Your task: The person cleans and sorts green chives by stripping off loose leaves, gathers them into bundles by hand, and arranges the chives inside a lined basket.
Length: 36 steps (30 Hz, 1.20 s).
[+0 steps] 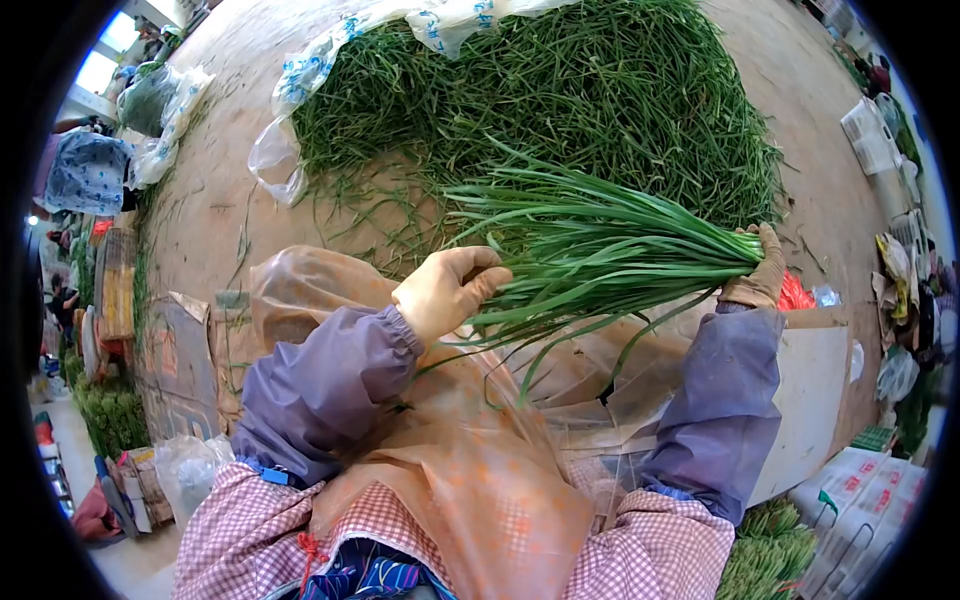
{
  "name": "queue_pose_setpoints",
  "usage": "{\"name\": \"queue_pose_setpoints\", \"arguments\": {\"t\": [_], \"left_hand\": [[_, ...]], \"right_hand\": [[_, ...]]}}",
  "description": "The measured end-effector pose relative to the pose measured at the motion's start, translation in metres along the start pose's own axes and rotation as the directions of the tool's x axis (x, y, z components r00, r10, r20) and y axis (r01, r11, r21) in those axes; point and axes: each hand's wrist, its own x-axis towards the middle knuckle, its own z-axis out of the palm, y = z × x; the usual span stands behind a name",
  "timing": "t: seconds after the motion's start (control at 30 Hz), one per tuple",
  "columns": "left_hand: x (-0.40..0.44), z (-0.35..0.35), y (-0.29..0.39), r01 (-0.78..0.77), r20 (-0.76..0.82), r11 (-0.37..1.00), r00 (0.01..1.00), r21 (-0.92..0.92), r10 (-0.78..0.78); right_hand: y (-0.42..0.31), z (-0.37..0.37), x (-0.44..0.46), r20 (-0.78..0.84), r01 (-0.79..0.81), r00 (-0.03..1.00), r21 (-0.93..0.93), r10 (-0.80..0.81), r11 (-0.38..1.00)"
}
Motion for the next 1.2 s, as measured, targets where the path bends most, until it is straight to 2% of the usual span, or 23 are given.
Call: {"name": "queue_pose_setpoints", "arguments": {"t": [0.07, 0.13, 0.17, 0.23, 0.3, 0.33, 0.4, 0.43, 0.5, 0.57, 0.6, 0.63, 0.7, 0.73, 0.77, 0.8, 0.83, 0.87, 0.9, 0.97, 1.03, 1.13, 1.2], "left_hand": [[0.006, 0.004, -0.018, 0.018, -0.001, 0.949, 1.0, -0.314, -0.019], [0.006, -0.003, -0.017, 0.081, 0.009, 0.803, 0.996, -0.591, -0.094], [0.009, -0.005, -0.028, -0.034, -0.093, 0.742, 0.995, -0.67, -0.038], [0.008, -0.019, -0.036, -0.074, -0.212, 0.63, 0.966, -0.773, -0.147], [0.007, -0.039, -0.051, -0.093, -0.224, 0.529, 0.956, -0.843, -0.189], [0.007, -0.053, -0.056, -0.019, -0.175, 0.555, 0.958, -0.832, -0.229], [0.001, -0.047, -0.048, -0.088, -0.468, 0.935, 0.879, -0.344, -0.09], [-0.004, -0.05, -0.034, -0.121, -0.497, 0.986, 0.866, -0.112, 0.05], [-0.015, -0.055, -0.006, -0.134, -0.522, 0.918, 0.788, 0.373, 0.327], [-0.028, -0.069, 0.013, -0.092, -0.334, 0.85, 0.893, 0.519, 0.301], [-0.036, -0.072, 0.033, 0.117, -0.046, 0.993, 0.992, -0.011, -0.117], [-0.037, -0.068, 0.035, 0.147, 0.169, 0.981, 0.978, -0.123, -0.125], [-0.038, -0.059, 0.036, 0.268, 0.569, 0.919, 0.82, -0.289, -0.06], [-0.039, -0.048, 0.032, 0.301, 0.634, 0.859, 0.772, -0.415, 0.035], [-0.037, -0.033, 0.024, 0.345, 0.678, 0.777, 0.721, -0.527, 0.14], [-0.03, -0.02, 0.007, 0.559, 0.74, 0.58, 0.662, -0.593, 0.118], [-0.03, -0.013, -0.011, 0.595, 0.713, 0.465, 0.69, -0.655, 0.122], [-0.034, -0.007, -0.031, 0.618, 0.685, 0.34, 0.719, -0.708, 0.119], [-0.04, -0.004, -0.049, 0.628, 0.655, 0.206, 0.748, -0.751, 0.107], [-0.045, -0.01, -0.044, 0.705, 0.687, -0.002, 0.691, -0.709, 0.227], [-0.063, -0.019, -0.054, 0.738, 0.732, 0.01, 0.668, -0.675, 0.134], [-0.078, -0.035, -0.04, 0.643, 0.685, 0.293, 0.726, -0.708, 0.063], [-0.072, -0.04, -0.042, 0.577, 0.687, 0.434, 0.712, -0.692, 0.148]], "right_hand": [[0.001, 0.005, -0.005, -0.01, 0.015, 1.0, -0.001, -0.015, 1.0], [0.001, 0.006, -0.005, -0.013, 0.029, 1.0, 0.004, -0.028, 1.0], [0.0, 0.006, -0.004, -0.026, 0.025, 0.999, 0.002, -0.025, 1.0], [-0.002, 0.005, -0.005, -0.052, 0.019, 0.998, -0.002, -0.019, 1.0], [-0.002, 0.007, -0.005, -0.054, 0.068, 0.996, 0.024, -0.066, 0.997], [-0.001, 0.007, -0.004, -0.039, 0.107, 0.994, 0.016, -0.106, 0.994], [-0.002, 0.012, -0.008, -0.015, 0.17, 0.985, 0.037, -0.17, 0.985], [-0.003, 0.014, -0.01, -0.005, 0.2, 0.98, 0.028, -0.2, 0.979], [-0.003, 0.018, -0.014, 0.016, 0.255, 0.967, 0.012, -0.255, 0.967], [-0.008, 0.04, -0.037, -0.009, 0.354, 0.935, -0.034, -0.355, 0.935], [-0.011, 0.057, -0.054, 0.019, 0.436, 0.9, -0.023, -0.436, 0.9], [-0.014, 0.077, -0.073, 0.045, 0.514, 0.857, -0.008, -0.513, 0.858], [-0.022, 0.125, -0.132, 0.147, 0.687, 0.726, -0.192, -0.672, 0.701], [-0.012, 0.133, -0.156, 0.342, 0.374, 0.856, 0.109, -0.388, 0.921], [-0.004, 0.137, -0.181, 0.595, -0.073, 0.794, 0.296, -0.124, 0.952], [0.001, 0.142, -0.202, 0.871, 0.55, 0.426, -0.035, -0.244, 0.834], [0.005, 0.146, -0.223, 0.951, 0.955, -0.039, 0.126, -0.308, 0.267], [0.046, 0.146, -0.242, 0.933, 0.951, -0.283, 0.303, -0.223, 0.064], [0.05, 0.157, -0.269, 0.826, 0.812, -0.372, 0.511, -0.423, 0.283], [0.074, 0.147, -0.3, 0.744, 0.771, -0.541, 0.625, -0.393, 0.12], [0.092, 0.138, -0.313, 0.723, 0.728, -0.59, 0.669, -0.359, 0.15], [0.107, 0.137, -0.328, 0.675, 0.677, -0.636, 0.72, -0.373, 0.149], [0.114, 0.14, -0.334, 0.639, 0.654, -0.672, 0.749, -0.374, 0.105]]}}
